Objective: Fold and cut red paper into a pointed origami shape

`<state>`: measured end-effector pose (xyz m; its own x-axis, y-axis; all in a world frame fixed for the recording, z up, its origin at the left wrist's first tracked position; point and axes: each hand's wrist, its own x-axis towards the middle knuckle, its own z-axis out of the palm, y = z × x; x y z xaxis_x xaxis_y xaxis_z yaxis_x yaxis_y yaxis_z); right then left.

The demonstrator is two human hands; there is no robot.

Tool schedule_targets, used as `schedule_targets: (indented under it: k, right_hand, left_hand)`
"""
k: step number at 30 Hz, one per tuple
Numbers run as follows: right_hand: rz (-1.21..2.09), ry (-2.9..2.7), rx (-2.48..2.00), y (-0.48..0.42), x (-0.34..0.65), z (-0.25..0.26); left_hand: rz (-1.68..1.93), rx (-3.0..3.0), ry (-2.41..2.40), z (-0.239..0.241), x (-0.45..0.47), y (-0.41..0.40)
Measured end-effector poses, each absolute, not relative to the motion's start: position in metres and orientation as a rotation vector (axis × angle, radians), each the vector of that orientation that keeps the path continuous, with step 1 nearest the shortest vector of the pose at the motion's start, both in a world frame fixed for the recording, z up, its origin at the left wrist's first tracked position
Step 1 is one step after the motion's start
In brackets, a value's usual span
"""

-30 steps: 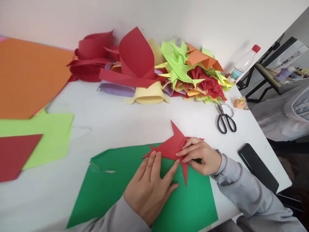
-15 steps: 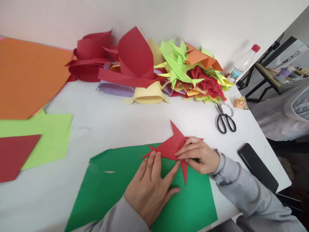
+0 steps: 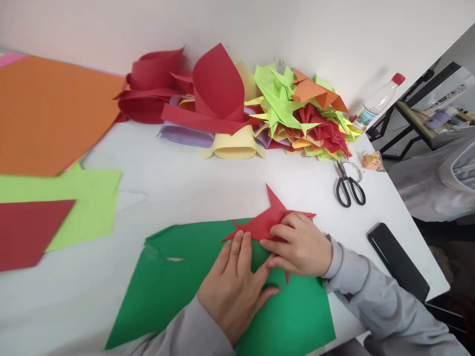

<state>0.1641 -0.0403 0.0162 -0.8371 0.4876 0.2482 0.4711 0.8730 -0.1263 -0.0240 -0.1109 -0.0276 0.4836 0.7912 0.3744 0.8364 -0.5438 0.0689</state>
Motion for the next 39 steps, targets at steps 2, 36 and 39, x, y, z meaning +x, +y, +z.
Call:
schedule_targets:
  k: [2, 36, 39]
  right_hand:
    - [0.016, -2.784, -0.746, -0.041, 0.161, 0.019]
    - [0.144, -2.69, -0.715, -0.048, 0.17, 0.024]
    - [0.133, -2.684, -0.709, -0.049, 0.17, 0.026]
  left_hand:
    - [-0.596, -2.591, -1.462, -0.029, -0.023, -0.112]
    - [-0.453, -2.507, -1.08, -0.011, -0.034, -0.097]
    - [-0.503, -2.479, -1.088, -0.008, -0.032, -0.095]
